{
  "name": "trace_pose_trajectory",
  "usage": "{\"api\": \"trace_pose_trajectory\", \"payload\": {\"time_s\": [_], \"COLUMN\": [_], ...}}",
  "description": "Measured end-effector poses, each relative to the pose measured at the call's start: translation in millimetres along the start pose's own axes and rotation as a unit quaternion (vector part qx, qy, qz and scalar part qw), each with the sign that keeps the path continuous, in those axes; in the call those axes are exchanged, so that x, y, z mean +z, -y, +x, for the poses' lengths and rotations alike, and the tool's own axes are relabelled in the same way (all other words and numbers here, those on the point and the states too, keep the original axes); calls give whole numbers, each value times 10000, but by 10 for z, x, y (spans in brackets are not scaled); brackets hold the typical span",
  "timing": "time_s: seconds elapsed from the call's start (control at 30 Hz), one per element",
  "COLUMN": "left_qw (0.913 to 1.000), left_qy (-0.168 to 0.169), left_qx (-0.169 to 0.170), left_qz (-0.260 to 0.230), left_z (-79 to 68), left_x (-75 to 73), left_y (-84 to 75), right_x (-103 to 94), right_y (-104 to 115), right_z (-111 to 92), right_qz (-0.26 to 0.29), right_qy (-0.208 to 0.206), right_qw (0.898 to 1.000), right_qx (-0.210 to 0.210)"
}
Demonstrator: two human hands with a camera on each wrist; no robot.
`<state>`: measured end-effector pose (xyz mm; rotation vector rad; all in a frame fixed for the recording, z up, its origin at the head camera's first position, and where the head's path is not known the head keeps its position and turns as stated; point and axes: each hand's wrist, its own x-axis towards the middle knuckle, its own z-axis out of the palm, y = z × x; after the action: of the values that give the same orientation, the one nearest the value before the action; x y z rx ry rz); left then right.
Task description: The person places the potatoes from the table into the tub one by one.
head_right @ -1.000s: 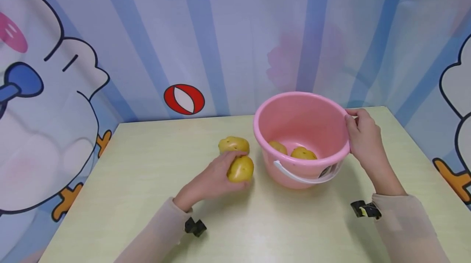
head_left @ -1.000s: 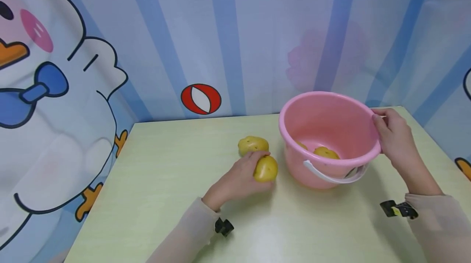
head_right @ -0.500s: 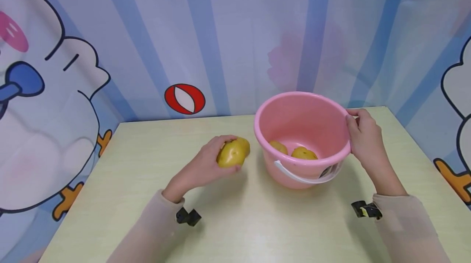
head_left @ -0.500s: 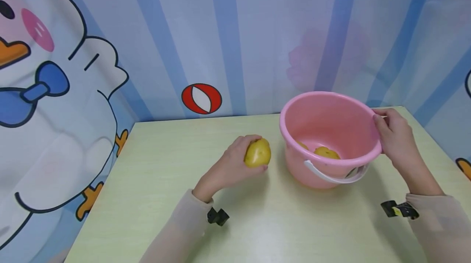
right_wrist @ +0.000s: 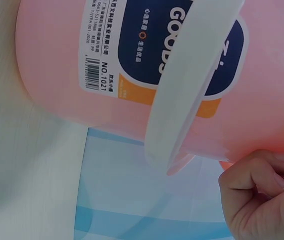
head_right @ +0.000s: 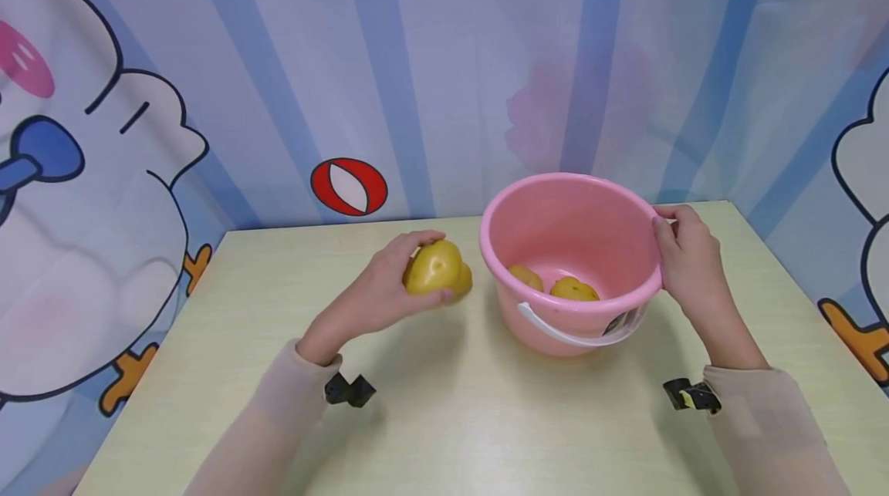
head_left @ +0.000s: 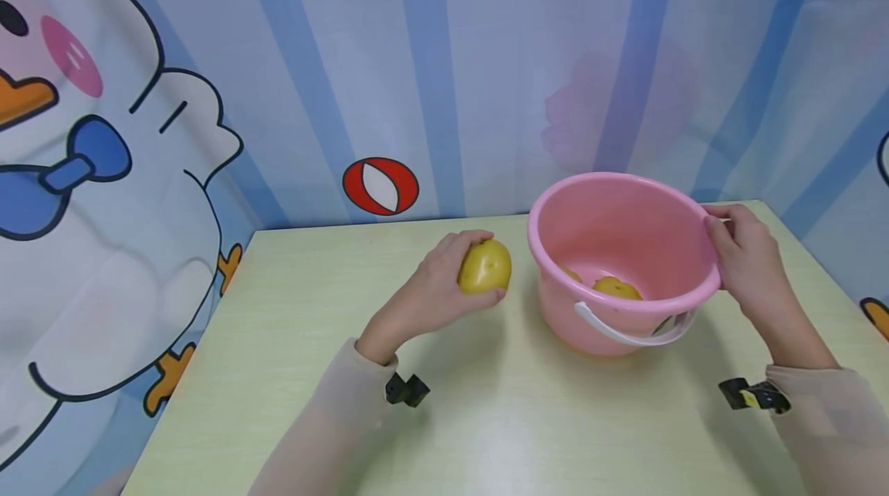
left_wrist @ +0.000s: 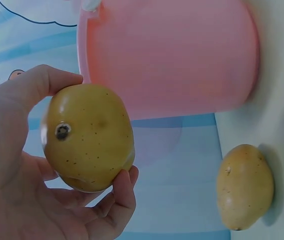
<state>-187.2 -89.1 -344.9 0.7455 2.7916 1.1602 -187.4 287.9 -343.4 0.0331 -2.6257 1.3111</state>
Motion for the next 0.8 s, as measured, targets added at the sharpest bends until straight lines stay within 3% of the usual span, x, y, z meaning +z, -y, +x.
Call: {"api": "trace_pose_trajectory", "payload": {"time_s": [0.23,0.43,0.8], "left_qw": [9999,9996,9981], "left_qy": [-16,-57,33], "left_qx": [32,270,548], "left_qz": [-118,-100,-270], "left_z": [40,92,200], "left_x": [-62,-91,-93], "left_y": [-69,-130,-382], "right_x": [8,10,4], "right_y": [-5,-1,11], "right_z": [-1,-2,-3], "right_qz": [13,-22,6], "right_qy": [37,-29,-32], "right_qw": [10000,10000,10000], "right_qx": [49,53,19]}}
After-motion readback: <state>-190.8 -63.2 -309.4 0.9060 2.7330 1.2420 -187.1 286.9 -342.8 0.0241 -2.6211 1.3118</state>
